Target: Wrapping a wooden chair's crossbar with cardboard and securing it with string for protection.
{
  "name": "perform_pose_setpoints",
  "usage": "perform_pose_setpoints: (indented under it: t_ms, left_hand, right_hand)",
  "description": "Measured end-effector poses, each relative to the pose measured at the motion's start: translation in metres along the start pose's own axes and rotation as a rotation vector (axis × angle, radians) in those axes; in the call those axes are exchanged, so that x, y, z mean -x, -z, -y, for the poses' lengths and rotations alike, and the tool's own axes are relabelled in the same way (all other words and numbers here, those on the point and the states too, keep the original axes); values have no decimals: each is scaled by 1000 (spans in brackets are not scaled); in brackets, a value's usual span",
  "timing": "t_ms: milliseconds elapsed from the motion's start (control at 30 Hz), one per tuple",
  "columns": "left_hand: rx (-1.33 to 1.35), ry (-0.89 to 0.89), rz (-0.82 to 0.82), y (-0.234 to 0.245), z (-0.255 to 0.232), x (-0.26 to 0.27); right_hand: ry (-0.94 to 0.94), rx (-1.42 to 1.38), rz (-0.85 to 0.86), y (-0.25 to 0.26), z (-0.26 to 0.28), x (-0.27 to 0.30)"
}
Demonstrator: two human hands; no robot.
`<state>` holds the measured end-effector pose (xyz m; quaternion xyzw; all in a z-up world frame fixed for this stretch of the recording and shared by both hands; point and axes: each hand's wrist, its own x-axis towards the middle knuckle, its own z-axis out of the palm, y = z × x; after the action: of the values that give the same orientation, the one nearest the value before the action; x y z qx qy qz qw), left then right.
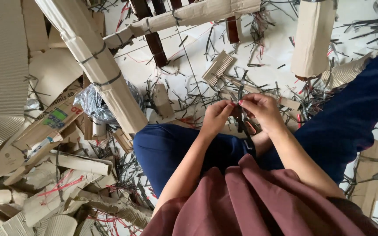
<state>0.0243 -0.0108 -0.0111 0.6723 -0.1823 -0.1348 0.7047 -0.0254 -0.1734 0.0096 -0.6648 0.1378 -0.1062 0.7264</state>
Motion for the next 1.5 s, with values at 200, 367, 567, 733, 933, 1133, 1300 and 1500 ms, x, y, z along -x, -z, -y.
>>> perform_pose_setpoints:
  t_ms: [200, 367, 567, 733, 933, 1133, 1300, 1500]
  left_hand:
    - [459, 237, -387, 27, 13, -17]
    - [469, 313, -571, 57, -2, -19]
    - [389, 189, -651, 78, 23, -18]
    - [114, 70, -391, 49, -10, -6]
    - [-111, 107, -164, 24, -22, 1]
    - [-81, 42, -208, 12, 6, 2]
    - [-99, -51, -217, 10, -11, 7]
    - [374, -98, -20, 13, -10, 11]
  right_hand:
    - [-4, -72, 20, -2, 22, -8]
    - [41, -18, -59, 8, 17, -17]
    - [67, 41, -92, 7, 15, -19]
    - [64, 89, 14, -7, 12, -13]
    - [210, 374, 76, -13, 12, -8]
    - [355, 492, 60, -25, 21, 0]
    - [479, 569, 50, -35, 19, -5]
    - [312, 698, -153, -36, 13, -25]
